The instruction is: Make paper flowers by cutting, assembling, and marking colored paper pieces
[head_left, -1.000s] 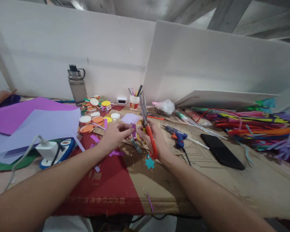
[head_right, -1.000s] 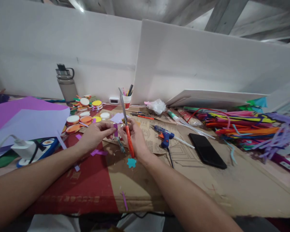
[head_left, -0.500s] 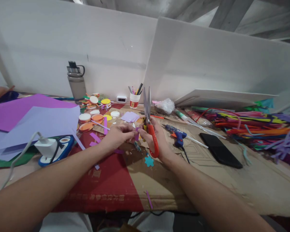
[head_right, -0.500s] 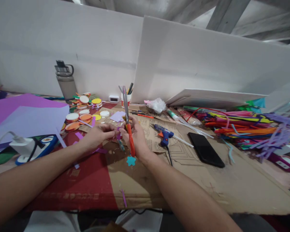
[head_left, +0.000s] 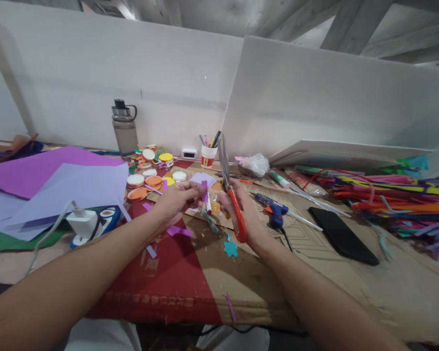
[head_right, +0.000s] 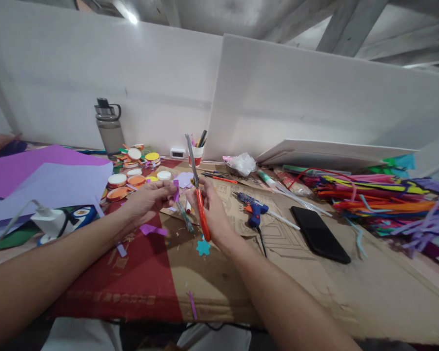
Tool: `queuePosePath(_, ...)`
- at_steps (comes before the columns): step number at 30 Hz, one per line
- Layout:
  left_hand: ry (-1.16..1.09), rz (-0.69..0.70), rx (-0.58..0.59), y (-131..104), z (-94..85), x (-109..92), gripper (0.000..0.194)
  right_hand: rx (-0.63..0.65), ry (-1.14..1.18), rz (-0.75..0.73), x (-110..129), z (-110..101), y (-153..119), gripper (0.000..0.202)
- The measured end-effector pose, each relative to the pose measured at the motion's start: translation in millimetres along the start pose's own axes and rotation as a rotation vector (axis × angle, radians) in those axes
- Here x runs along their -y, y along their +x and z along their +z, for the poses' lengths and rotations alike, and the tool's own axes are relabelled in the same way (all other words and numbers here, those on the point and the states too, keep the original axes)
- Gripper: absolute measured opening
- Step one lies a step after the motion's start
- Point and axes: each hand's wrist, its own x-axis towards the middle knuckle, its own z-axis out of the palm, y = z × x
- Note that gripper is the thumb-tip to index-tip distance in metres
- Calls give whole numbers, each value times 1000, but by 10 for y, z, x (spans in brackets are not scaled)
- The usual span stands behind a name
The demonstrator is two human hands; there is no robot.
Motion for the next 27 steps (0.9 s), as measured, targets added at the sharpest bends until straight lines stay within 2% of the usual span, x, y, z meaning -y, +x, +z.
queuePosePath(3, -94, 40, -35, 25, -36, -105, 22, 125, -189, 6, 17, -33, -20, 37)
queuePosePath(7, -227, 53, -89, 39, -67, -161, 17, 175, -373, -42, 66, -40, -45, 26)
queuePosePath(15, -286, 63, -140, 15, -23, -164, 20, 242, -318, -22, 29, -11, -46, 21)
queuePosePath(20, -297, 63, -212, 14, -18, -132, 27, 265, -262, -14, 70, 20, -63, 20)
queuePosePath(27, -269, 86, -194, 17, -19, -107, 27, 268, -272, -18, 70, 25, -61, 22)
